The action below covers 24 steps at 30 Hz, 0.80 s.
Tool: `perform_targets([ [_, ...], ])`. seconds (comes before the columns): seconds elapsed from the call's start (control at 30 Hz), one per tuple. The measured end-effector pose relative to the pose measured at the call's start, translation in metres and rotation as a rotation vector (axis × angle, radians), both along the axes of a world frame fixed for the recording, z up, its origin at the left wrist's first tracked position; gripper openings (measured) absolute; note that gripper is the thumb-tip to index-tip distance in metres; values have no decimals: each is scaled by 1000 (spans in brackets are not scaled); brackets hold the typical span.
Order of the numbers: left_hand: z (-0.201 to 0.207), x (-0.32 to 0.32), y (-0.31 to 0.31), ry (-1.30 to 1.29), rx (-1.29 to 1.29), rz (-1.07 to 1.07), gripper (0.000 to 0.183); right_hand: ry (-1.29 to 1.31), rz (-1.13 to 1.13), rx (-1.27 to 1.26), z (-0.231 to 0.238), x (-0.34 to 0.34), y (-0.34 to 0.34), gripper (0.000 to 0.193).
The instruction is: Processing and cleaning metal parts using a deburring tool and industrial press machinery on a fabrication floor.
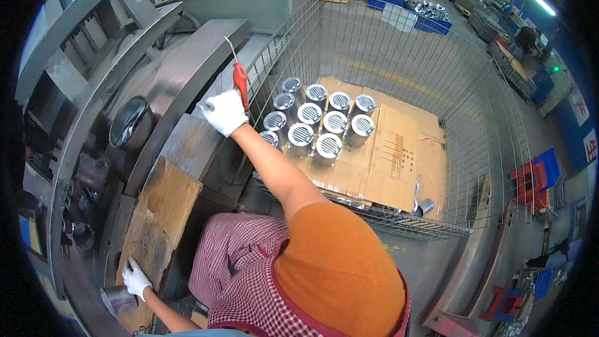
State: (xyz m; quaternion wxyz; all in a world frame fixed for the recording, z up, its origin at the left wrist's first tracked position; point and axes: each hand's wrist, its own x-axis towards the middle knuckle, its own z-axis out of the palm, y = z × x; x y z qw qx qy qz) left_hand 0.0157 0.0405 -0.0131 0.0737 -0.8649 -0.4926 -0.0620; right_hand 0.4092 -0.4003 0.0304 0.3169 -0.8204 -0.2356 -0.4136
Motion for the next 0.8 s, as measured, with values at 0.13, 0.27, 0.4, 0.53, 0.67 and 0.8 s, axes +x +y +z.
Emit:
perform_targets([
  [0.13,2,-2,-7,-216,114,-49,58,47,-32,-45,0,0,0,38],
  [0.27,3,1,-11,-300,310,-16,66,76,-35,-64,0,-1,-1,41],
  [0.4,-1,0,-6,-289,372,-23,66,85,4,-24,1,-2,-2,41],
  [0.53,-2,-1,4,-108,99,-54,65,126,-14,-56,2,-2,-1,42],
  [0.67,-6,-2,-1,-292,259,-102,58,85,1,-47,3,-2,-2,43],
  [0.8,-3,0,-8,-338,332,-93,51,84,-19,-93,2,-1,-2,37],
])
